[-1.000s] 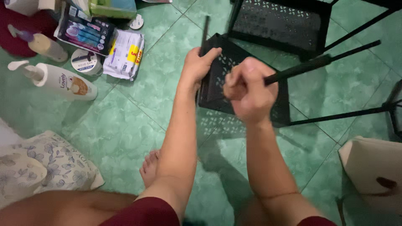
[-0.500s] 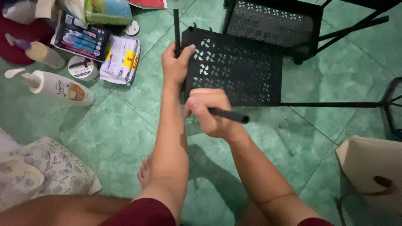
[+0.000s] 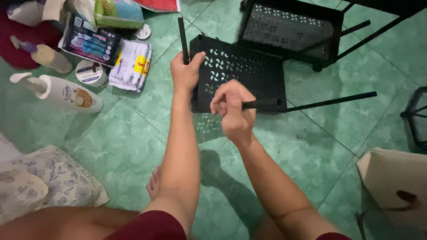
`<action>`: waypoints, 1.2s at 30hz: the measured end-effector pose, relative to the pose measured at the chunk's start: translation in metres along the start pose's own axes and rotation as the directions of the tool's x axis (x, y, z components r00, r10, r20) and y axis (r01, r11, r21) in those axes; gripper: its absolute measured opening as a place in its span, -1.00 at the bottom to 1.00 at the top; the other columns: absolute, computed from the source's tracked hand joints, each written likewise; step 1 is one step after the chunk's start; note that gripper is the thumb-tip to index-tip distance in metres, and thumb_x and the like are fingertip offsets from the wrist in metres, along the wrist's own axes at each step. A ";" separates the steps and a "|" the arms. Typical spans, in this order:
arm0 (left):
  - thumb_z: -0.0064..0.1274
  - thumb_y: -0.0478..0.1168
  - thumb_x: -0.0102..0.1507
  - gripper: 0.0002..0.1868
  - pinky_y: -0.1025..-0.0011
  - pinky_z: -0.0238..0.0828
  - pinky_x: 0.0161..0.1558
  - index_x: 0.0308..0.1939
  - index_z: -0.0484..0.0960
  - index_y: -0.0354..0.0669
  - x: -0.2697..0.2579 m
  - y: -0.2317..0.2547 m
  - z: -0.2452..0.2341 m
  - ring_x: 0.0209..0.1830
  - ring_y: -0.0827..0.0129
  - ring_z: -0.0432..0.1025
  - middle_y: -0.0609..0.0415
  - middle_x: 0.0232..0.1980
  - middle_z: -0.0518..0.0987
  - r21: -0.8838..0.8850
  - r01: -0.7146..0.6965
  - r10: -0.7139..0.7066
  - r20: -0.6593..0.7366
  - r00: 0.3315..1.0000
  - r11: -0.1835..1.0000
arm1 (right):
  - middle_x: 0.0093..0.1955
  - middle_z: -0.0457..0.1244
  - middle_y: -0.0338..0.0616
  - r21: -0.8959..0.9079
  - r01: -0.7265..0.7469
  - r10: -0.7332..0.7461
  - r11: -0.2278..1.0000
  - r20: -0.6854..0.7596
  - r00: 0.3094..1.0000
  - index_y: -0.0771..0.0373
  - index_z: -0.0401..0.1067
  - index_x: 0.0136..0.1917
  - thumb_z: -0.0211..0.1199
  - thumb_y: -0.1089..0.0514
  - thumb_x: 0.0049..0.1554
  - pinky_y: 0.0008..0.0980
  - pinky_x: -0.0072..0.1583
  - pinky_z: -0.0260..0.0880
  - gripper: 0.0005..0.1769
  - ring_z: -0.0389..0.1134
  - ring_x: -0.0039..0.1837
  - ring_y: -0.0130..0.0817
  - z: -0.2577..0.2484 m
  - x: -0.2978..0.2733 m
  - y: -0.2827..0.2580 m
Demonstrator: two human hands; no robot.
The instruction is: The person assembles a black metal stand by inserting legs into a perforated tray and securing them with small plastic fasteners. The person handles the tray, legs, and fasteners while sitting on the floor.
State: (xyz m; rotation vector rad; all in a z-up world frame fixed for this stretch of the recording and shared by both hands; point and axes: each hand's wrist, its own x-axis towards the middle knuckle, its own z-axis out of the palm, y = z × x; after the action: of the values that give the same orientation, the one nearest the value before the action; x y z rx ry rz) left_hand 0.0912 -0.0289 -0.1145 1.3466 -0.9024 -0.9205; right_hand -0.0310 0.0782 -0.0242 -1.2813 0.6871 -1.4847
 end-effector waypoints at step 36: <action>-0.03 0.25 0.04 -0.41 0.25 0.31 -0.38 -0.56 0.53 -0.30 -0.001 -0.061 0.012 -0.48 0.07 0.44 -0.13 -0.53 0.52 0.508 0.135 -0.163 0.011 0.987 0.851 | -0.58 -0.07 -0.28 0.121 -0.123 0.115 0.985 0.071 0.991 0.29 0.05 -0.51 -0.15 0.10 0.24 -0.49 -0.39 -0.19 -0.50 -0.13 -0.49 -0.57 -0.014 -0.006 0.038</action>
State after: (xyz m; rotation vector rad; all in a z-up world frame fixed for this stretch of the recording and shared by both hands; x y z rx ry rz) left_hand 0.0781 -0.0339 -0.1751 1.8721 -1.1454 -0.8714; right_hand -0.0322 0.0685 -0.0637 -1.1671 0.6082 -1.3623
